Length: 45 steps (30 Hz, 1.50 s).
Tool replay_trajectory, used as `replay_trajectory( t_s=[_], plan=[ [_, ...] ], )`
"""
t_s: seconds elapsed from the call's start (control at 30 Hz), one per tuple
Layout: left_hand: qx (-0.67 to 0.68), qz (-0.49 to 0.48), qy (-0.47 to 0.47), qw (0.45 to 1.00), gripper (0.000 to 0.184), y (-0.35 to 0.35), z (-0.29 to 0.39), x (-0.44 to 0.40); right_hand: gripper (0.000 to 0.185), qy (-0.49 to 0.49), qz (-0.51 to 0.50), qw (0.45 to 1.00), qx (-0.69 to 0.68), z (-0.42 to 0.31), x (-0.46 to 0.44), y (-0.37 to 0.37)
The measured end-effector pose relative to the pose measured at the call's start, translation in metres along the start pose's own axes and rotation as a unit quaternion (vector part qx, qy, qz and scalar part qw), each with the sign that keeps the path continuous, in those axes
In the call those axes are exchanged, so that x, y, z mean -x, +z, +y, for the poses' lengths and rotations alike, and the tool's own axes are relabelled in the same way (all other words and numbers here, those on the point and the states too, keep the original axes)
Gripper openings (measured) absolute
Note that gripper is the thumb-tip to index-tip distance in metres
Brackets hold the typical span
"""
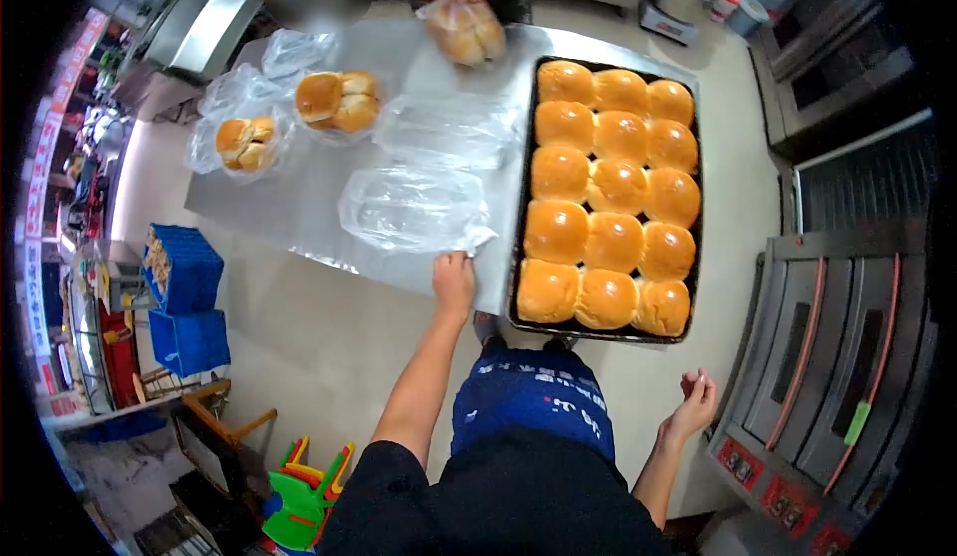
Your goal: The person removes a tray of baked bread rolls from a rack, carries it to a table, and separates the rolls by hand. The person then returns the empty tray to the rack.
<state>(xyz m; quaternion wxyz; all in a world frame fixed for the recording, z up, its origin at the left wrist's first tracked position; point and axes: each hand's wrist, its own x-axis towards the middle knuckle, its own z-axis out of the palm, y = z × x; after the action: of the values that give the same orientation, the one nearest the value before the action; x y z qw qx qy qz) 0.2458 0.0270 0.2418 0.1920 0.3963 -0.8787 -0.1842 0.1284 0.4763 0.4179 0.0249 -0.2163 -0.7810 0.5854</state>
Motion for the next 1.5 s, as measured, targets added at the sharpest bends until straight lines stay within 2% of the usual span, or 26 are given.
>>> replay_trajectory(
  t_s=[0.13, 0.2, 0.27, 0.3, 0.33, 0.37, 0.4, 0.47, 0.5, 0.57, 0.6, 0.67, 0.8, 0.9, 0.97, 1.03, 1.1, 1.13, 1.17, 1.23, 1.27, 1.3, 1.33, 1.37, 1.4, 1.5],
  plan=[
    [0.164, -0.046, -0.043, 0.984, 0.012, -0.037, 0.007, 0.024, 0.02, -0.03, -0.126, 0.992, -0.005, -0.025, 0.044, 0.05],
    [0.321, -0.169, -0.199, 0.91, 0.008, -0.082, 0.023, 0.046, 0.019, -0.041, -0.259, 0.964, 0.035, -0.048, 0.073, 0.081],
    [0.458, -0.203, -0.258, 0.826, 0.003, -0.124, 0.027, 0.072, 0.023, -0.006, -0.455, 0.89, 0.032, -0.069, 0.097, 0.118],
    [0.527, -0.189, -0.283, 0.779, 0.003, -0.148, 0.04, 0.082, 0.038, 0.003, -0.543, 0.838, 0.044, -0.054, 0.105, 0.139],
    [0.589, -0.172, -0.308, 0.727, 0.005, -0.171, 0.051, 0.09, 0.072, -0.089, -0.607, 0.789, 0.021, -0.05, 0.119, 0.161],
    [0.587, -0.18, -0.305, 0.728, 0.005, -0.188, 0.059, 0.096, 0.101, -0.072, -0.674, 0.735, -0.009, -0.05, 0.131, 0.177],
    [0.612, -0.158, -0.32, 0.705, 0.006, -0.204, 0.066, 0.105, 0.113, -0.051, -0.749, 0.66, -0.037, -0.054, 0.139, 0.193],
    [0.639, -0.14, -0.335, 0.678, 0.007, -0.222, 0.085, 0.113, 0.076, -0.015, -0.798, 0.601, -0.049, -0.057, 0.159, 0.213],
    [0.608, -0.096, -0.326, 0.717, 0.008, -0.228, 0.095, 0.113, 0.059, 0.03, -0.815, 0.576, -0.044, -0.053, 0.164, 0.22],
    [0.568, -0.041, -0.322, 0.756, 0.011, -0.233, 0.103, 0.119, 0.03, 0.118, -0.731, 0.668, 0.072, -0.079, 0.17, 0.225],
    [0.568, -0.021, -0.333, 0.752, 0.013, -0.233, 0.101, 0.117, 0.027, 0.119, -0.724, 0.68, -0.016, -0.047, 0.169, 0.231],
    [0.557, 0.008, -0.339, 0.758, 0.018, -0.23, 0.083, 0.122, 0.03, 0.275, -0.696, 0.663, -0.021, -0.044, 0.167, 0.235],
    [0.571, 0.07, -0.346, 0.741, 0.02, -0.226, 0.084, 0.122, 0.034, 0.325, -0.677, 0.657, -0.073, -0.041, 0.163, 0.23],
    [0.537, 0.026, -0.356, 0.764, 0.022, -0.228, 0.081, 0.123, 0.036, 0.347, -0.615, 0.696, -0.127, -0.044, 0.171, 0.227],
    [0.234, 0.193, -0.252, 0.919, 0.027, -0.222, 0.087, 0.119, 0.037, 0.233, -0.609, 0.754, -0.078, -0.042, 0.174, 0.229],
    [0.246, 0.185, -0.191, 0.932, 0.03, -0.221, 0.1, 0.11, 0.035, 0.211, -0.639, 0.735, -0.082, -0.025, 0.189, 0.228],
    [0.152, 0.139, 0.018, 0.978, 0.035, -0.218, 0.11, 0.094, 0.035, 0.216, -0.723, 0.648, -0.102, -0.001, 0.226, 0.219],
    [0.162, 0.118, 0.07, 0.977, 0.047, -0.203, 0.083, 0.094, 0.037, 0.276, -0.679, 0.674, -0.095, -0.019, 0.249, 0.201],
    [0.165, 0.115, 0.076, 0.977, 0.047, -0.196, 0.081, 0.097, 0.039, 0.219, -0.721, 0.649, -0.106, -0.026, 0.249, 0.205],
    [0.292, 0.171, -0.116, 0.934, 0.054, -0.187, 0.072, 0.099, 0.04, 0.21, -0.749, 0.62, -0.099, -0.024, 0.244, 0.206],
    [0.469, 0.169, -0.213, 0.84, 0.06, -0.181, 0.064, 0.095, 0.04, 0.21, -0.746, 0.624, -0.103, -0.032, 0.241, 0.204],
    [0.47, 0.163, -0.213, 0.841, 0.06, -0.18, 0.054, 0.095, 0.038, 0.107, -0.762, 0.634, -0.074, -0.04, 0.238, 0.198],
    [0.559, 0.141, -0.298, 0.761, 0.064, -0.179, 0.04, 0.096, 0.037, 0.003, -0.769, 0.638, -0.041, -0.046, 0.236, 0.193],
    [0.637, 0.116, -0.375, 0.664, 0.067, -0.175, 0.02, 0.095, 0.037, 0.001, -0.765, 0.643, -0.039, -0.043, 0.234, 0.189],
    [0.669, 0.1, -0.368, 0.638, 0.066, -0.15, -0.035, 0.11, 0.036, -0.022, -0.773, 0.632, -0.043, -0.039, 0.234, 0.186],
    [0.482, 0.247, -0.342, 0.768, 0.063, -0.166, -0.007, 0.106, 0.034, -0.052, -0.783, 0.619, 0.002, -0.043, 0.22, 0.192]
  ],
)
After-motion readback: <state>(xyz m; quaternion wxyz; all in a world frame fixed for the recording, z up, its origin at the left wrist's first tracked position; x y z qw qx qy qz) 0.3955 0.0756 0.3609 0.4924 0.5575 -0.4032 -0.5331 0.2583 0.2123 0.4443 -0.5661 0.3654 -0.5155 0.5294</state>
